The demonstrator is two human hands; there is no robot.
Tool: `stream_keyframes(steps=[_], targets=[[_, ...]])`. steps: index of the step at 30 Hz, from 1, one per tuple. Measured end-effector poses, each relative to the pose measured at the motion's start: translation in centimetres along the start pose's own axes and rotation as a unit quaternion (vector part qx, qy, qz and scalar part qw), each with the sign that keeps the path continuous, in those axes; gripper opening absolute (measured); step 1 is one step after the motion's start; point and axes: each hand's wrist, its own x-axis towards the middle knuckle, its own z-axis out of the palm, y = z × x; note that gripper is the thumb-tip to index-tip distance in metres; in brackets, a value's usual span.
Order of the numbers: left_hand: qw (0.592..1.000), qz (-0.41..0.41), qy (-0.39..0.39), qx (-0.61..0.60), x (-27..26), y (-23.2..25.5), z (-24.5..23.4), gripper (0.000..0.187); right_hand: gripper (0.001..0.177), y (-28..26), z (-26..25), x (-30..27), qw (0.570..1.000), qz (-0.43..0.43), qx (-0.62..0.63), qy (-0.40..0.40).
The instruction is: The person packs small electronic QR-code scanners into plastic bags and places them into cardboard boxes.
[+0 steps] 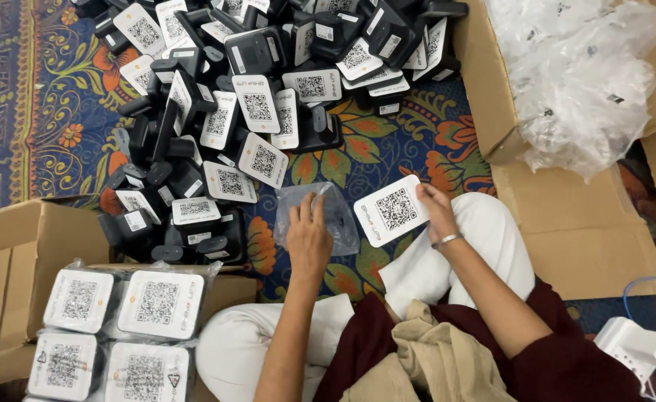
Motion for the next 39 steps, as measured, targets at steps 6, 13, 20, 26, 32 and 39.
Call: stream_keyframes(steps=[6,13,20,26,32,39], targets=[[0.996,0.084,-0.022,-0.003,-2.3,-1.2,3.4,0.046,0.027,3.1,0.6,0.6,0.966,0.189,0.177,0.017],[0.993,0.097,-0.07,0.012,-2.0,1.9,1.9,0.059,0.031,0.8,3.0,-0.9,0.965,0.198,0.173,0.019],[0.993,-0.03,-0.072,-0.086,-1.9,4.6,1.6,0.074,0.039,4.2,2.4,0.2,0.975,0.158,0.149,0.036],[0.963,-0.066,-0.103,-0.242,0.8,3.9,0.1,0.079,0.041,4.3,3.5,-0.6,0.982,0.168,0.083,0.026],[0.984,0.006,-0.179,0.017,1.6,5.1,-0.7,0.082,0.04,3.4,4.5,-1.3,0.979,0.196,0.057,-0.001],[0.979,0.005,-0.191,0.067,1.5,5.9,0.3,0.08,0.044,-0.3,6.0,-2.4,0.986,0.157,-0.009,-0.063]])
